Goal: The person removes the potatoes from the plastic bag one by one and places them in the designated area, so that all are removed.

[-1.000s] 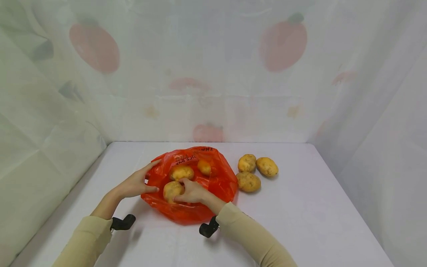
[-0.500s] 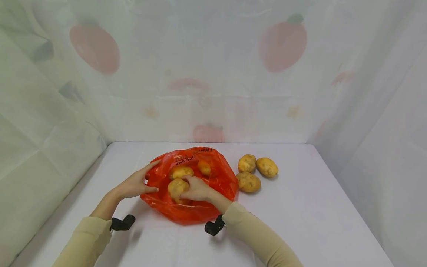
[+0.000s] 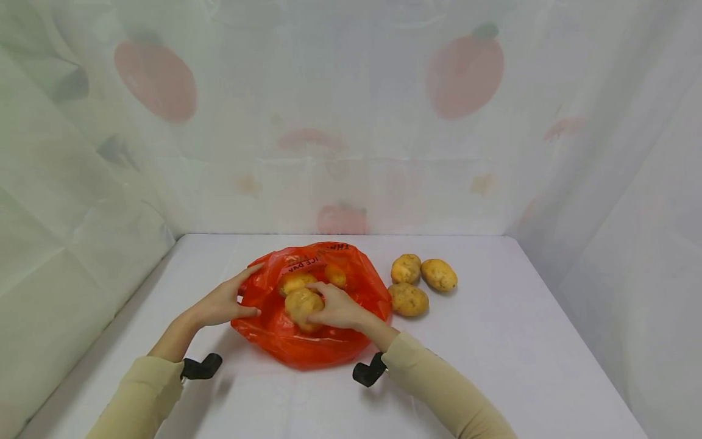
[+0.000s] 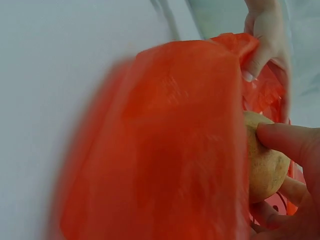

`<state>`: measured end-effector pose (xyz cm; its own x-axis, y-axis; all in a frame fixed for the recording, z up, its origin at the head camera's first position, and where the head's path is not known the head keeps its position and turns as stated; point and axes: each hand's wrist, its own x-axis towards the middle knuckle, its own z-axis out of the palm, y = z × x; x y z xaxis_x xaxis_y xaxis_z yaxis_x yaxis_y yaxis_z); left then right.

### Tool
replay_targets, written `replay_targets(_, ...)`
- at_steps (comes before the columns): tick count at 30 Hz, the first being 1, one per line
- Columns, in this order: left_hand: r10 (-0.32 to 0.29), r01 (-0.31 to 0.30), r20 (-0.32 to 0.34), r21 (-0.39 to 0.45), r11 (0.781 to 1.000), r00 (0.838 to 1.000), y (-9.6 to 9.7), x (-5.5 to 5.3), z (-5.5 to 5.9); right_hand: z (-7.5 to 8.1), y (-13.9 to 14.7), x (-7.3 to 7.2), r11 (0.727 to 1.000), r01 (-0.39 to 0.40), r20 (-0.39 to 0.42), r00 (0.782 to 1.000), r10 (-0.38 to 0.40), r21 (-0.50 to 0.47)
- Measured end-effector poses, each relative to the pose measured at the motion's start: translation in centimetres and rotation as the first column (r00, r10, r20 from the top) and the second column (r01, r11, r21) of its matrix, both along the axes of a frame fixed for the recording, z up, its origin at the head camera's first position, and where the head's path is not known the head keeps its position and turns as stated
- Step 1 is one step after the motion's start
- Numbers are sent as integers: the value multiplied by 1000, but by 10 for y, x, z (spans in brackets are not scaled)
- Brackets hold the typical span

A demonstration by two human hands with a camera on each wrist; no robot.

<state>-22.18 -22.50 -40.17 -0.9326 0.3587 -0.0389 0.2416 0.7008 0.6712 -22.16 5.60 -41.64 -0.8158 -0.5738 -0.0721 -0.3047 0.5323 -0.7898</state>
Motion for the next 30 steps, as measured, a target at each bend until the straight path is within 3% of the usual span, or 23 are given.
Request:
replay_targets(13, -2, 2, -1, 3, 1000, 1000, 1, 1, 2, 8, 29, 2, 997, 16, -53, 998, -20, -74)
replay_targets(24, -9, 9, -6, -6, 1000, 1000, -1, 0, 1, 17, 49, 6, 993, 59, -106, 992, -70, -107)
replay_targets(30, -9, 9, -8, -9, 1000, 1000, 0, 0, 2, 21, 58, 10, 984, 101, -95, 989, -116, -149)
